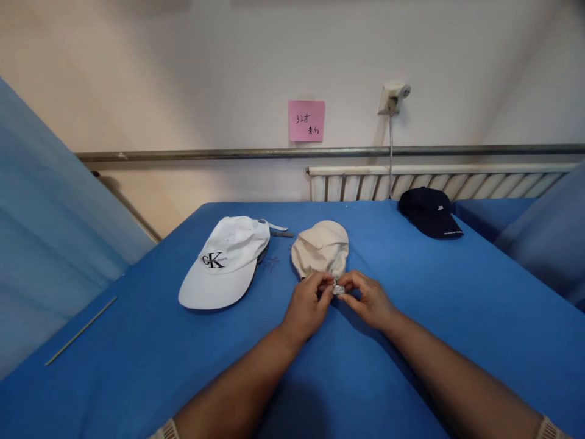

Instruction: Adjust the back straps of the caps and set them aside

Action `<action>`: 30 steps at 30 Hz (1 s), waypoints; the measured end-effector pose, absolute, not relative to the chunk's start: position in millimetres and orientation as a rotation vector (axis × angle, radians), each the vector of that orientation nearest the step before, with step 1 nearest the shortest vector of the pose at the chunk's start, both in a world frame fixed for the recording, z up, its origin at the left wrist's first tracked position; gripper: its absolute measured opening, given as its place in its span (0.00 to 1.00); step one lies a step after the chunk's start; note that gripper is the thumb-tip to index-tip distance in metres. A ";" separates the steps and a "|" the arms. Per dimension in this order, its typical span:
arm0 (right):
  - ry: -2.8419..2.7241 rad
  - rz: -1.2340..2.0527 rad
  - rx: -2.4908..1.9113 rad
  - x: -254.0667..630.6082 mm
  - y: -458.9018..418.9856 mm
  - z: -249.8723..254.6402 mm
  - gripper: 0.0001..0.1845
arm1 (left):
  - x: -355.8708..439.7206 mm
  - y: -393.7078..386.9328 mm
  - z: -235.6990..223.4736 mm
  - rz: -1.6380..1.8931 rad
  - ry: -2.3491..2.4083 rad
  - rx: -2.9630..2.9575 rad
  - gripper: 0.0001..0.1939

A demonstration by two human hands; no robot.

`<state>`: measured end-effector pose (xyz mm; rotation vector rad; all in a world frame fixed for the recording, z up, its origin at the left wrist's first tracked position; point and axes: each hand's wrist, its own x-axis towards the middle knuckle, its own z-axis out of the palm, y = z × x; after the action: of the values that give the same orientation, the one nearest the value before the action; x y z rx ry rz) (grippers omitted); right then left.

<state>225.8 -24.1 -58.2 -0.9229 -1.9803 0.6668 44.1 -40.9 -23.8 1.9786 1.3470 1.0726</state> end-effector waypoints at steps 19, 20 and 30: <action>-1.809 0.684 -1.008 229.6 -22.2 -58.3 0.08 | 34.1 -32.7 -22.6 0.910 1.307 1.771 0.06; -1.822 0.684 -1.000 229.8 -22.1 -58.0 0.08 | 34.0 -32.2 -23.0 0.921 1.318 1.763 0.05; -1.966 0.669 -0.938 230.6 -22.8 -55.7 0.09 | 36.5 -35.6 -17.6 0.913 1.399 1.887 0.04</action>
<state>230.6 -22.8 -55.7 -0.9377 -1.9659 0.6688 36.5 -35.6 -17.6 1.8874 1.3995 0.9133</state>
